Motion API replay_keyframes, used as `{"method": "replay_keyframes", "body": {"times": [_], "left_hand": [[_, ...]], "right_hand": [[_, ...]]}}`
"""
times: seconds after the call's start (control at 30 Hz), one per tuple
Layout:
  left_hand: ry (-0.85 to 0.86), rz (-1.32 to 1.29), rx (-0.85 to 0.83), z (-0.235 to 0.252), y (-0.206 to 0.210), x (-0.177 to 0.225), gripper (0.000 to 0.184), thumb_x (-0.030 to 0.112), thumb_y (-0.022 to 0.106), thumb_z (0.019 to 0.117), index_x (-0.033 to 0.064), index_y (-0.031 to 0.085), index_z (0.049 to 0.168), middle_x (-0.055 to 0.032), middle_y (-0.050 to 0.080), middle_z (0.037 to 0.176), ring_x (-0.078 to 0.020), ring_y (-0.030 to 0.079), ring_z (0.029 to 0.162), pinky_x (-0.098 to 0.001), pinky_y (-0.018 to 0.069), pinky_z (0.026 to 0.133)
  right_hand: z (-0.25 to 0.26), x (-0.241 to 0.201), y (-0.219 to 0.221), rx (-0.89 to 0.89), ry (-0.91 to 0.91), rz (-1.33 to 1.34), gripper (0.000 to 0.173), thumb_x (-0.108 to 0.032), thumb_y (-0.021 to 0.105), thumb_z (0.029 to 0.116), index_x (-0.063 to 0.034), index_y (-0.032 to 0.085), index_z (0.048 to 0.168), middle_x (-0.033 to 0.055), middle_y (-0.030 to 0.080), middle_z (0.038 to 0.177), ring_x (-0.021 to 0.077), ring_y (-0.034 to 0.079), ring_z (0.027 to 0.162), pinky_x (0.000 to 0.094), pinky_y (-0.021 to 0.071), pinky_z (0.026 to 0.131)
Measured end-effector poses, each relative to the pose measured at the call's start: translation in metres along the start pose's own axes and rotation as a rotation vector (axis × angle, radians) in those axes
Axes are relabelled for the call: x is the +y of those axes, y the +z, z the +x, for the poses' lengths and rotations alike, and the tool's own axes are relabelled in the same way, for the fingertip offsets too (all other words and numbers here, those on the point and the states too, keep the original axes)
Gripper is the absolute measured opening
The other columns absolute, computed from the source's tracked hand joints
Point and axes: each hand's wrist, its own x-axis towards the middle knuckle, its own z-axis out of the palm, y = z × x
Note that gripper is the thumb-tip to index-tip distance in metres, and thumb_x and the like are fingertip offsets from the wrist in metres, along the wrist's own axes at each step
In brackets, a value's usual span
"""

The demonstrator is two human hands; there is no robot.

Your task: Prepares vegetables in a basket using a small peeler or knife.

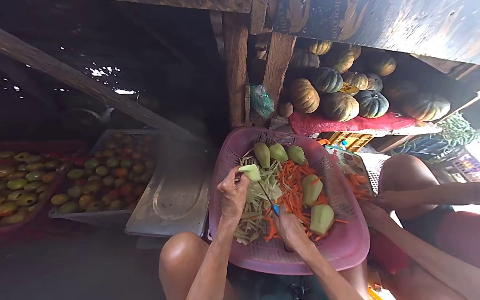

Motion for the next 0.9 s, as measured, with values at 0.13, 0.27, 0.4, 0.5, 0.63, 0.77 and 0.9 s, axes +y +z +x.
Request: {"method": "replay_keyframes", "body": {"times": [0.13, 0.27, 0.4, 0.5, 0.63, 0.77, 0.9], "left_hand": [[-0.015, 0.090, -0.097, -0.010, 0.006, -0.003, 0.020, 0.003, 0.064, 0.0904, -0.0051, 0.075, 0.105, -0.0156, 0.076, 0.089, -0.0179, 0.075, 0.078, -0.0314, 0.0612, 0.075], [0.025, 0.071, -0.112, -0.011, 0.010, -0.002, 0.022, 0.002, 0.062, 0.0899, -0.0057, 0.075, 0.105, -0.0153, 0.076, 0.088, -0.0178, 0.074, 0.076, -0.0311, 0.0608, 0.073], [-0.048, -0.061, -0.035, -0.006, 0.006, 0.002, 0.019, 0.001, 0.062, 0.0911, -0.0070, 0.073, 0.105, -0.0141, 0.076, 0.089, -0.0121, 0.074, 0.074, -0.0270, 0.0621, 0.072], [-0.117, -0.044, -0.051, -0.001, 0.002, -0.001, 0.019, 0.002, 0.064, 0.0921, -0.0058, 0.073, 0.107, -0.0138, 0.076, 0.091, -0.0123, 0.074, 0.076, -0.0278, 0.0620, 0.075], [-0.123, 0.091, -0.177, -0.007, 0.005, -0.004, 0.020, 0.004, 0.066, 0.0911, -0.0038, 0.076, 0.106, -0.0191, 0.075, 0.101, -0.0238, 0.074, 0.093, -0.0370, 0.0588, 0.087], [-0.079, 0.057, -0.176, -0.006, 0.008, -0.003, 0.019, 0.005, 0.066, 0.0905, -0.0042, 0.076, 0.104, -0.0177, 0.076, 0.097, -0.0200, 0.075, 0.090, -0.0327, 0.0598, 0.085], [-0.069, -0.019, -0.079, -0.003, 0.002, -0.003, 0.017, 0.003, 0.067, 0.0891, -0.0039, 0.075, 0.103, -0.0146, 0.076, 0.092, -0.0140, 0.074, 0.082, -0.0282, 0.0607, 0.079]], "right_hand": [[-0.015, -0.014, -0.021, 0.272, -0.148, 0.075, 0.043, -0.028, 0.042, 0.1107, 0.0036, 0.046, 0.140, 0.0217, 0.071, 0.100, 0.0380, 0.073, 0.093, 0.0505, 0.0582, 0.083], [-0.011, -0.033, -0.033, 0.455, -0.296, 0.107, 0.039, -0.025, 0.046, 0.1090, 0.0065, 0.051, 0.132, 0.0210, 0.071, 0.091, 0.0382, 0.074, 0.084, 0.0491, 0.0589, 0.075], [0.004, -0.017, -0.005, 0.079, -0.054, 0.016, 0.046, -0.030, 0.037, 0.1118, 0.0001, 0.041, 0.146, 0.0237, 0.069, 0.114, 0.0393, 0.070, 0.108, 0.0524, 0.0553, 0.093], [0.009, -0.004, 0.002, 0.037, 0.019, 0.005, 0.047, -0.032, 0.037, 0.1118, -0.0012, 0.040, 0.147, 0.0228, 0.069, 0.115, 0.0382, 0.070, 0.110, 0.0521, 0.0549, 0.094], [-0.014, -0.026, -0.031, 0.362, -0.205, 0.081, 0.042, -0.026, 0.044, 0.1100, 0.0064, 0.048, 0.137, 0.0222, 0.070, 0.097, 0.0380, 0.073, 0.090, 0.0500, 0.0585, 0.080], [-0.011, -0.038, -0.034, 0.480, -0.293, 0.084, 0.039, -0.025, 0.045, 0.1090, 0.0062, 0.052, 0.131, 0.0207, 0.071, 0.092, 0.0380, 0.074, 0.084, 0.0492, 0.0593, 0.074], [0.008, -0.016, -0.007, 0.069, -0.055, -0.007, 0.045, -0.030, 0.038, 0.1116, -0.0001, 0.041, 0.145, 0.0231, 0.069, 0.113, 0.0389, 0.070, 0.108, 0.0520, 0.0553, 0.093]]}}
